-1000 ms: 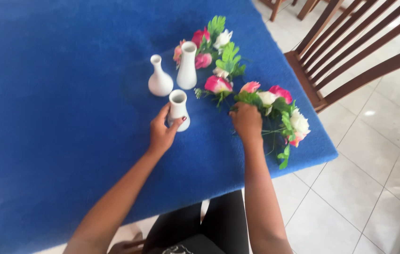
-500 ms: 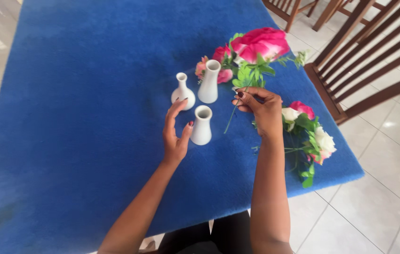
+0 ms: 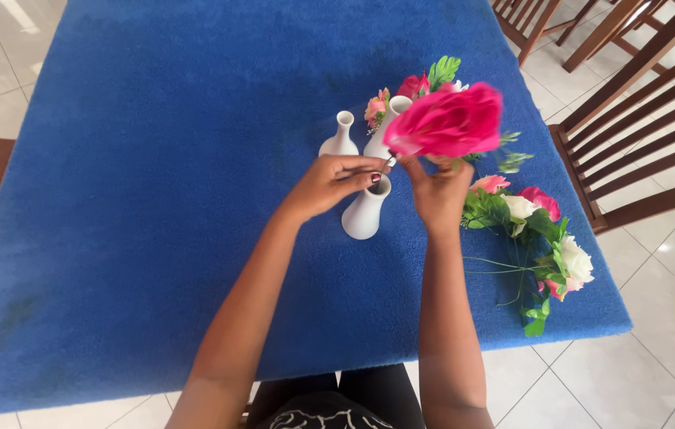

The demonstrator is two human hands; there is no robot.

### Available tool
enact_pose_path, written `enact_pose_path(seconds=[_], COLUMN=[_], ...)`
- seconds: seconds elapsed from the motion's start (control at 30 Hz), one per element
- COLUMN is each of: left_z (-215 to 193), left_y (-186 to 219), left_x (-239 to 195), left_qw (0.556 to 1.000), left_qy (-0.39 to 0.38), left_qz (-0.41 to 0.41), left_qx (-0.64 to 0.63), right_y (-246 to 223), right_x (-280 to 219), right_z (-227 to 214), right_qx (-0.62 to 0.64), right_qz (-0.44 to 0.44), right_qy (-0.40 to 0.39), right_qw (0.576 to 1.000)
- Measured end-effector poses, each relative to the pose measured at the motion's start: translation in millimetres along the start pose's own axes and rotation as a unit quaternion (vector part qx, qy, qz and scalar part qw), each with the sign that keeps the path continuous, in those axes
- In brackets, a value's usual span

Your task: The person arranges artificial flowers and leaves into three small white vases on a blue table.

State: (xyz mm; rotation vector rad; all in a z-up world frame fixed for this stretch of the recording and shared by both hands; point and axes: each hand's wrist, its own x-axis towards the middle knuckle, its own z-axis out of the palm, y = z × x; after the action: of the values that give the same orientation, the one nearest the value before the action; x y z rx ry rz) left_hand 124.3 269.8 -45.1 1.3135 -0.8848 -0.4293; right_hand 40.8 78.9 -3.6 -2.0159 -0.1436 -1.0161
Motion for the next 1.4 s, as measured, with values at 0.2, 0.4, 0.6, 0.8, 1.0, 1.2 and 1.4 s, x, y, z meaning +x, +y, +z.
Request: enact_pose_path(seconds=[0.2,0.4,0.6,0.8,1.0,1.2,1.4], left_z=[-18.8,-2.4,2.5,7.0,5.7,0.3,-7.0], left_y=[2.0,2.7,6.4,12.2,19.6,11.7,10.9], left_x=[14.3,22.2,19.6,20.3,18.0,16.9,16.0], left_qw=[0.992,0.982,0.988,0.986,0.986,0.988,0.992], left_qy=[0.014,0.075,0.08,0.075,0.078,0.074,0.039], left_qz=[-0.022,-0.014,-0.008,-0.032,0.025,-0.02,-0.019], left_qx=[0.124,0.172,0.13,0.148,0.148,0.131,0.117], right_y=[1.2,8.1,20.2,10.9,17.4,6.5,9.2], right_x=[3.8,8.8,-15.1,-18.9,-9.9,-13.4,-14.8], right_z=[7.3,5.4,7.8,8.4,4.6,6.4,8.0], right_qx=[-0.037,0.123,0.307,0.295,0.044,-0.064,-0.061], right_qz=[-0.028,0.084,0.104,0.142,0.033,-0.051,-0.026], right_qy=[-0.088,-0.172,-0.084,0.007,-0.031,-0.046,-0.069], right_qw=[0.995,0.974,0.942,0.945,0.998,0.996,0.995])
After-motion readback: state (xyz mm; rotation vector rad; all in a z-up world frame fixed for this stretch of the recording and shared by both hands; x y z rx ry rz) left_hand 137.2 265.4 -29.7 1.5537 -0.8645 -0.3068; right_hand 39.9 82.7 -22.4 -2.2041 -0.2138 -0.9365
